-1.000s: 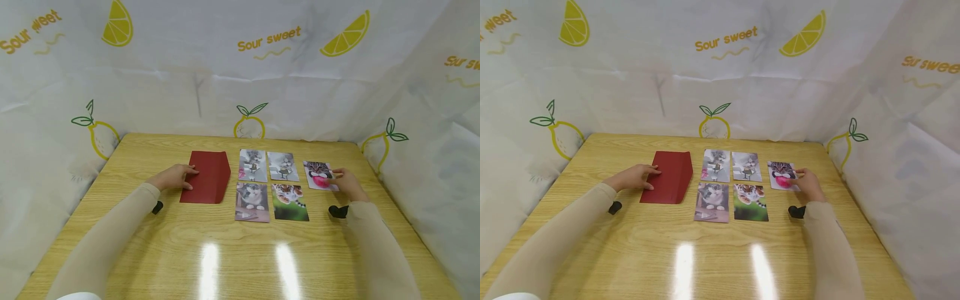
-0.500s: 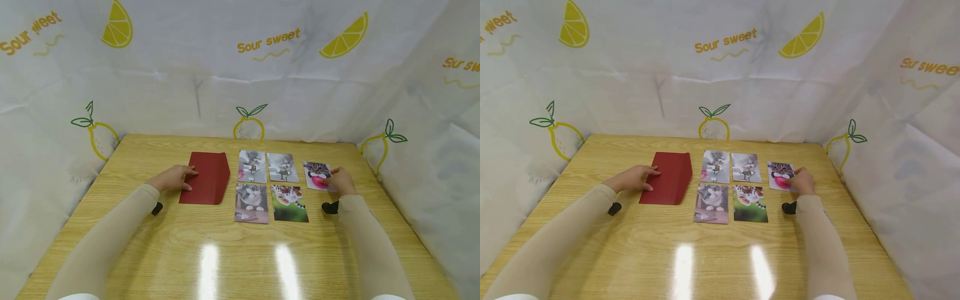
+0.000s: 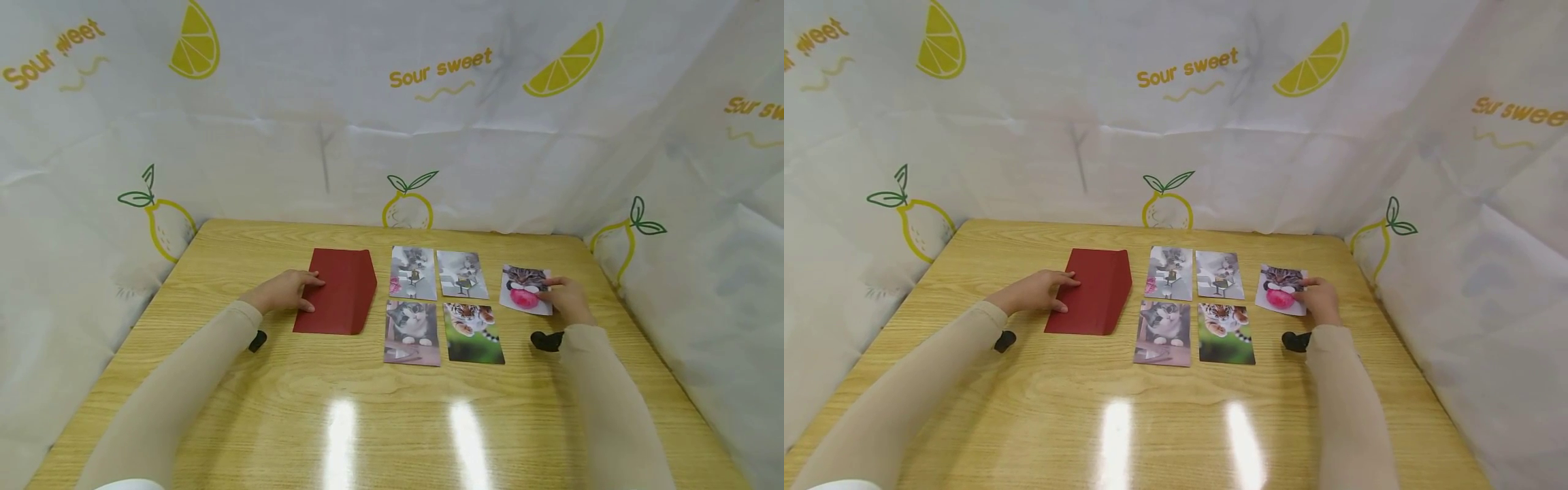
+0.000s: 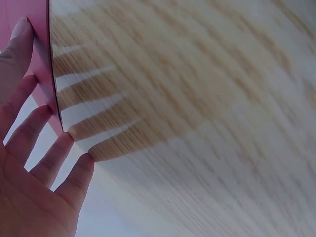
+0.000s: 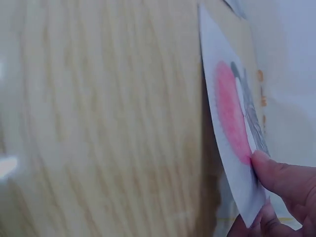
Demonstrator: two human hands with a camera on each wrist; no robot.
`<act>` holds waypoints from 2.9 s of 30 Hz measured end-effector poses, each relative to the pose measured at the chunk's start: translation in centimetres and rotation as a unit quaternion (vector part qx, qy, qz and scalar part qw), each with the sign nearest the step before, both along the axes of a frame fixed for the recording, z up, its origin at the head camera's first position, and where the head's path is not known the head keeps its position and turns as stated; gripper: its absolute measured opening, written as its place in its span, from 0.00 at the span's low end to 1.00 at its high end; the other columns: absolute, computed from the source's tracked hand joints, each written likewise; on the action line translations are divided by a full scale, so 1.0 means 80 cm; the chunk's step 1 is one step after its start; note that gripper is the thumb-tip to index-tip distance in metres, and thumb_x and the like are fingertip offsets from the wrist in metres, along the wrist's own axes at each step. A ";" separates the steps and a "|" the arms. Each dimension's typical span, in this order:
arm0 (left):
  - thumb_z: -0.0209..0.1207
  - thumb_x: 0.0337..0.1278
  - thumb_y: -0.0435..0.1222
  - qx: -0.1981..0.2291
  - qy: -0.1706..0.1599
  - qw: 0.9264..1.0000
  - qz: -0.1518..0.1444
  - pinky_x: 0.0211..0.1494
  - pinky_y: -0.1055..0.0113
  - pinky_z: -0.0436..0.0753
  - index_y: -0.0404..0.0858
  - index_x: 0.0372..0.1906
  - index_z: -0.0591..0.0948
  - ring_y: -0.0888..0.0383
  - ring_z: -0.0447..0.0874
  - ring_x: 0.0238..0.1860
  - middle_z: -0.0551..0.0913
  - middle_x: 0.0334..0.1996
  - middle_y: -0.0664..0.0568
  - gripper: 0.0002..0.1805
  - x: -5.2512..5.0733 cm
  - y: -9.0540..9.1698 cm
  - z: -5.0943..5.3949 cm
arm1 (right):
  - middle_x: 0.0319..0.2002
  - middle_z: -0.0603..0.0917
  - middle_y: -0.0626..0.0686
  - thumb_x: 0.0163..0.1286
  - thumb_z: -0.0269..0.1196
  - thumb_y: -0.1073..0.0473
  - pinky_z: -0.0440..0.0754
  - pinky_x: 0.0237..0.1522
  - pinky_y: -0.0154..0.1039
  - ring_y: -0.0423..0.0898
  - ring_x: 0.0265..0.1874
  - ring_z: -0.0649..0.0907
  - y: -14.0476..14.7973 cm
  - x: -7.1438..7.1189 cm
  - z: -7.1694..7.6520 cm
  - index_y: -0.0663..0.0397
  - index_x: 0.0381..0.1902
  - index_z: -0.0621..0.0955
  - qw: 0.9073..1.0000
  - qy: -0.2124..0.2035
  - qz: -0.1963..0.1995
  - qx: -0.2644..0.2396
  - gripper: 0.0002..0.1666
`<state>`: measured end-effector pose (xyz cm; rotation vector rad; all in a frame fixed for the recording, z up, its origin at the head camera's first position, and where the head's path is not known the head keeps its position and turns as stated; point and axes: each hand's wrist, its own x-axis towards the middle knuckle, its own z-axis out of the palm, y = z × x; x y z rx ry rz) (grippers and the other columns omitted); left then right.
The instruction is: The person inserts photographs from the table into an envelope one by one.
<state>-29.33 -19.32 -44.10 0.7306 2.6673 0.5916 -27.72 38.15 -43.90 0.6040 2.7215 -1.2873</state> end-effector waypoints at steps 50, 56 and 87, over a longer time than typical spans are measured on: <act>0.67 0.55 0.38 0.000 0.007 1.000 -0.007 0.67 0.49 0.71 0.34 0.66 0.73 0.37 0.57 0.72 0.60 0.72 0.35 0.33 0.000 -0.001 -0.001 | 0.45 0.75 0.52 0.64 0.67 0.63 0.83 0.33 0.40 0.39 0.28 0.79 -0.282 0.032 0.042 0.59 0.54 0.74 0.948 0.103 0.150 -0.261 0.22; 0.68 0.54 0.38 0.000 0.012 1.000 -0.007 0.68 0.49 0.71 0.34 0.65 0.73 0.36 0.58 0.72 0.61 0.72 0.35 0.33 0.000 -0.001 -0.002 | 0.41 0.77 0.51 0.63 0.68 0.63 0.81 0.32 0.38 0.41 0.27 0.78 -0.304 0.028 0.027 0.58 0.52 0.75 0.953 0.083 0.153 -0.246 0.21; 0.68 0.54 0.37 -0.014 0.025 1.000 -0.009 0.70 0.48 0.68 0.33 0.65 0.74 0.36 0.60 0.71 0.63 0.70 0.34 0.32 0.003 0.002 0.005 | 0.35 0.72 0.54 0.58 0.70 0.69 0.87 0.32 0.41 0.45 0.26 0.76 -0.346 0.007 0.005 0.61 0.43 0.75 0.970 0.090 0.149 -0.168 0.18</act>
